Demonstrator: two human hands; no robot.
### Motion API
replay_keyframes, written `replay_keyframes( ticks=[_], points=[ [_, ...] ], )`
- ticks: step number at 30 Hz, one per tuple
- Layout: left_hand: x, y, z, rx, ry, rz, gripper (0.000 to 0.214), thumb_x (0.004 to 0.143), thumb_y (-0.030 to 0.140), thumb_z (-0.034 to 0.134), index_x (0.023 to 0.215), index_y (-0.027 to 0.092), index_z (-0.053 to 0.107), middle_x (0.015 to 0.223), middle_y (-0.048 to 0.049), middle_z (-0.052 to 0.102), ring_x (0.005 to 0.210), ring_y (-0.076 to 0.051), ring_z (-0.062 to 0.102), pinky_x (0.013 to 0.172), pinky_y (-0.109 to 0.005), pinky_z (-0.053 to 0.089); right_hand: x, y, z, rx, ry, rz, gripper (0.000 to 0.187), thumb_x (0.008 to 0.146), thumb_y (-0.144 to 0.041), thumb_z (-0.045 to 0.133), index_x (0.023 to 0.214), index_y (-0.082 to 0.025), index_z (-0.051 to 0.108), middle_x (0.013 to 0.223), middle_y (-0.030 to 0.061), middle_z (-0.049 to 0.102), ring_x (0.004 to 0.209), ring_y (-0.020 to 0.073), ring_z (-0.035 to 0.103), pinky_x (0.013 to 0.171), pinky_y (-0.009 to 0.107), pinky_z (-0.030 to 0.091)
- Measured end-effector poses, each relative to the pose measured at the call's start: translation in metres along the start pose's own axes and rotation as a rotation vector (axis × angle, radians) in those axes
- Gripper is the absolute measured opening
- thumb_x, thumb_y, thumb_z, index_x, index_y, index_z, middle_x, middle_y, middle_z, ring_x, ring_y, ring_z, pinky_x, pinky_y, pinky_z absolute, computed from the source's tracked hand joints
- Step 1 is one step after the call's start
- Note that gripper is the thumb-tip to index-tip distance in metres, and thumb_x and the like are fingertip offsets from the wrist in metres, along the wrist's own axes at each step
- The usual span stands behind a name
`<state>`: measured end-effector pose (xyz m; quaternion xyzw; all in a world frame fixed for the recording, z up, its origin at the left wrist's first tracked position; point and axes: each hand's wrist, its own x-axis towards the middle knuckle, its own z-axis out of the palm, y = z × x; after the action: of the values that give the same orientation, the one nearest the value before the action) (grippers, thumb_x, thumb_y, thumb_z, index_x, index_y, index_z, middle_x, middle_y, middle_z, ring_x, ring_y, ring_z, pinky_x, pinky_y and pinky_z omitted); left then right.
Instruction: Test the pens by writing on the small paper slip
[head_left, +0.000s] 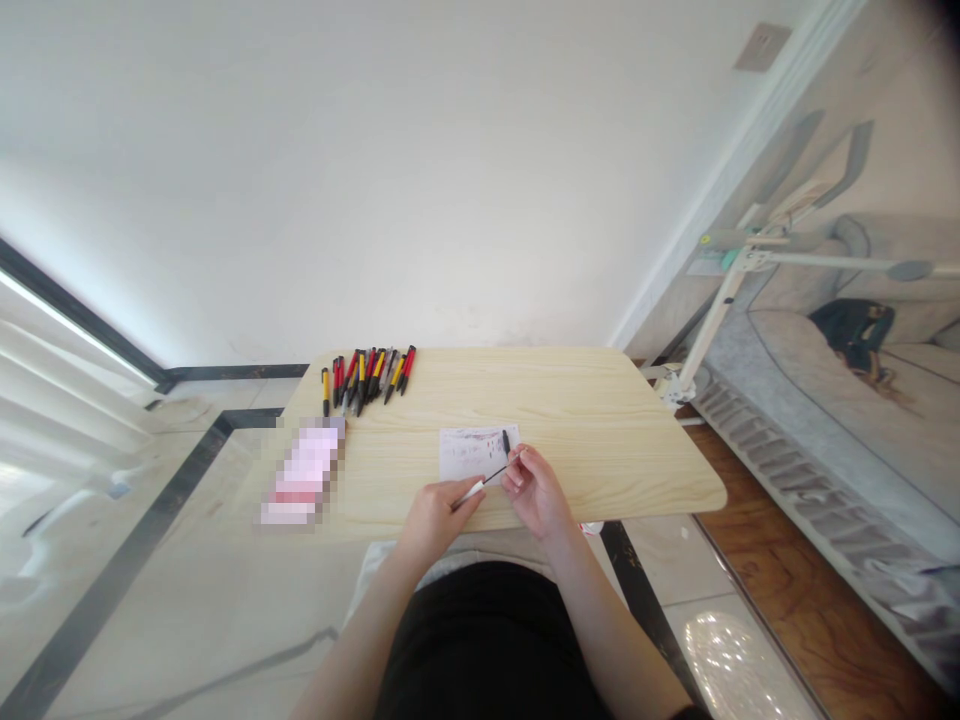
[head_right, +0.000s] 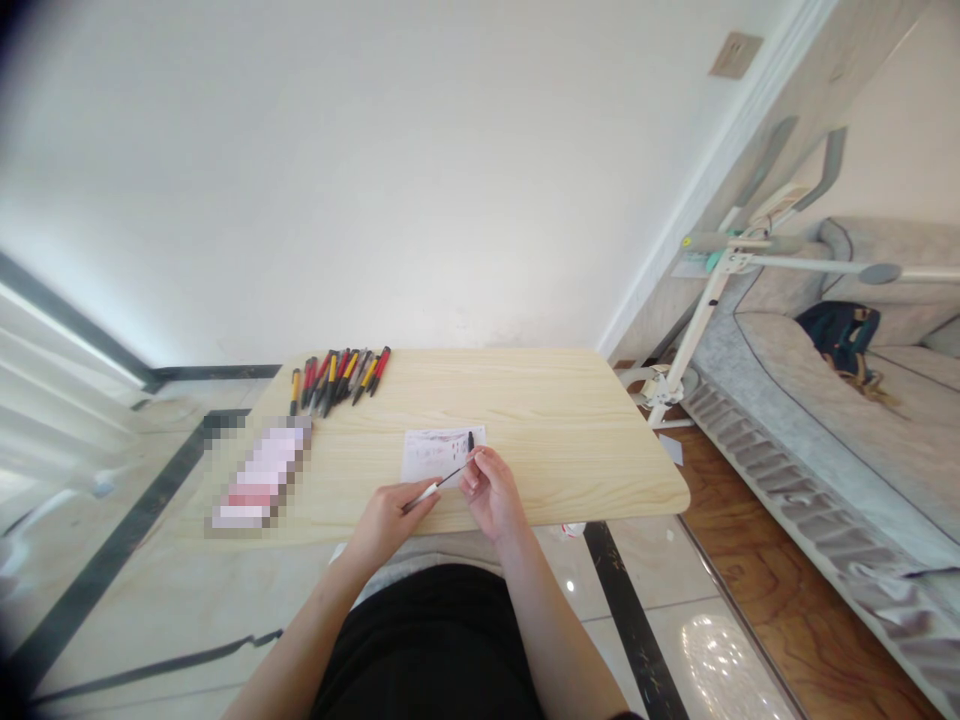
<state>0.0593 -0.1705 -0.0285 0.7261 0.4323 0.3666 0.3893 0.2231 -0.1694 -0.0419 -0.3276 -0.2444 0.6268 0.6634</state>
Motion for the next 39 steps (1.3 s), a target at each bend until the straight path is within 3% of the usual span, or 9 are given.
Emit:
replay_keyframes(
  ticks=[12,27,33,39],
  points=[
    [-0.0007,-0.0022,-0.0007,0.062,-0.002,0.055,0.027,0.078,0.031,0.053,0.099,0.022,0.067,0.09,-0.0043,0.07,0.078,-0.021,0.064,0.069,-0.028,0.048,-0.002,-0.0009,-0.0006,0.07,-0.049,0.026,0.004,0.075,-0.025,0.057,0.074,-0.021,0.057,0.067,-0.0035,0.049,0.047,0.0058,0.034,0.043,0.019,0.033],
    [0.0,-0.0013,-0.0015,0.173,-0.098,0.004,0.031,0.083,0.035,0.045,0.101,0.019,0.065,0.09,-0.0041,0.069,0.079,-0.018,0.061,0.071,-0.024,0.043,-0.0034,0.0032,-0.0026,0.054,-0.086,0.007,0.005,0.073,-0.023,0.059,0.077,-0.02,0.058,0.058,-0.0039,0.046,0.048,0.0066,0.037,0.045,0.019,0.032],
    [0.0003,-0.0018,-0.0009,0.216,-0.095,0.003,0.032,0.084,0.036,0.043,0.099,0.019,0.065,0.085,-0.0033,0.069,0.074,-0.017,0.061,0.067,-0.023,0.043,-0.003,0.0028,-0.0015,0.072,-0.084,-0.019,0.003,0.072,-0.021,0.058,0.075,-0.02,0.056,0.076,-0.002,0.054,0.049,0.0053,0.039,0.045,0.02,0.032],
    [0.0008,-0.0041,-0.0001,0.235,-0.1,0.018,0.032,0.084,0.036,0.043,0.1,0.02,0.065,0.085,-0.0035,0.069,0.074,-0.017,0.061,0.067,-0.023,0.043,-0.0033,0.0021,-0.0019,0.064,-0.087,-0.013,0.006,0.071,-0.021,0.058,0.077,-0.021,0.057,0.079,-0.0018,0.054,0.051,0.0058,0.04,0.047,0.02,0.034]
  ],
)
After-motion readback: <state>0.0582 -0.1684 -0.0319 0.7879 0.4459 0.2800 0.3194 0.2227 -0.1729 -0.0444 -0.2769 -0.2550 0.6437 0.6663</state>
